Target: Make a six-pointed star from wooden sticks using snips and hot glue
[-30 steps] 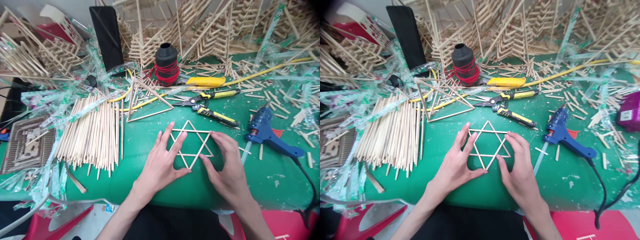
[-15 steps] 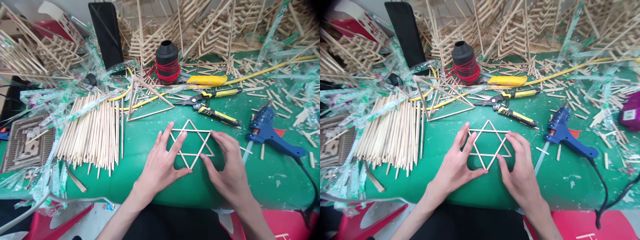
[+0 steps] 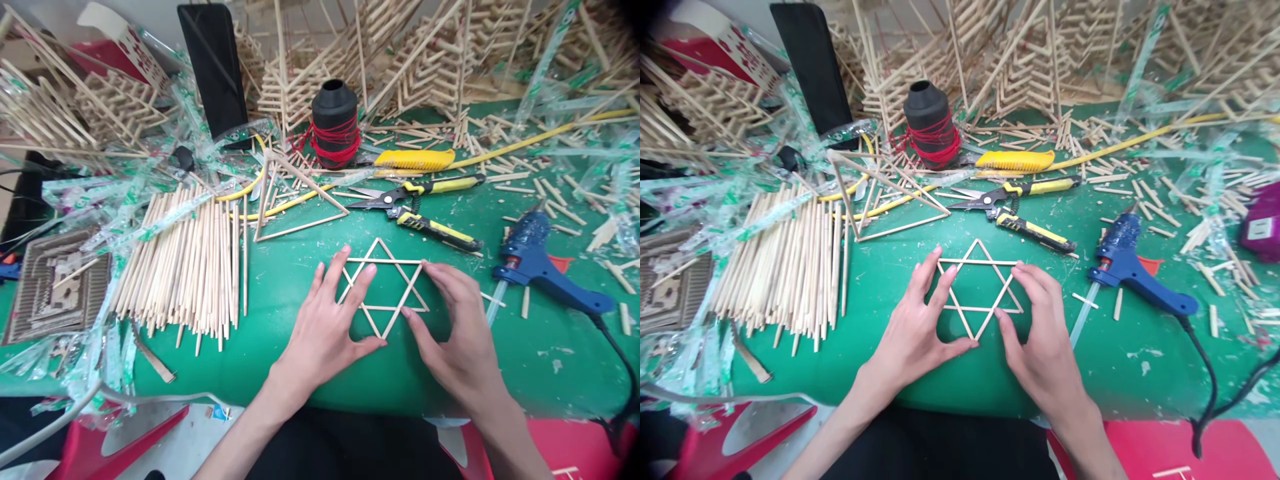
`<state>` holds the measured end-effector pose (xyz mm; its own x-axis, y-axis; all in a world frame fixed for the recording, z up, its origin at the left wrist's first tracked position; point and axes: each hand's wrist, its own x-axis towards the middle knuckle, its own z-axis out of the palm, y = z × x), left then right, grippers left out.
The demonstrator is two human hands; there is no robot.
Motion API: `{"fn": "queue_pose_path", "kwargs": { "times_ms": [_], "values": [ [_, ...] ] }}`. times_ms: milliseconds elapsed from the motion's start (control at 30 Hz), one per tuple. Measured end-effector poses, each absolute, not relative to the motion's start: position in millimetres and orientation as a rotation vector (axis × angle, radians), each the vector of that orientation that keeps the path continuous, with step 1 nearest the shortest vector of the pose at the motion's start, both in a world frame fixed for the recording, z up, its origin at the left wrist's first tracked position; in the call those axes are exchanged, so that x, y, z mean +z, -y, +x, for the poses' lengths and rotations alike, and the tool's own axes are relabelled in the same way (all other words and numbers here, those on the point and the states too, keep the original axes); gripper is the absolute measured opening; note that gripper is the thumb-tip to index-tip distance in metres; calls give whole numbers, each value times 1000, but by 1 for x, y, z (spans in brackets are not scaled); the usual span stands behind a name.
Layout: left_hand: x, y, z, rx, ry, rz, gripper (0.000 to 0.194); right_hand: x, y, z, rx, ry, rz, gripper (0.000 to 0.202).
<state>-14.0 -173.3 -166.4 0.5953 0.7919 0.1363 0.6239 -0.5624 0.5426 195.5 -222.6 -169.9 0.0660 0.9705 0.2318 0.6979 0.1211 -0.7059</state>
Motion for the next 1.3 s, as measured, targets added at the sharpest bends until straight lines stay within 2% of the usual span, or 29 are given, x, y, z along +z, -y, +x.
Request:
{"fn": "queue_pose_path", "kwargs": {
  "times_ms": [267,833,1300],
  "values": [
    [-164,174,-15,444,-1127,2414,107,-169,222,195,510,1669,-1637,64],
    [-162,172,-17,377,-1109,2462,116,-166,221,195,494,1676,-1669,59],
    [-162,173,-16,352,-1122,2456,112,-167,220,196,464,1704,-1670,59]
  ]
}}
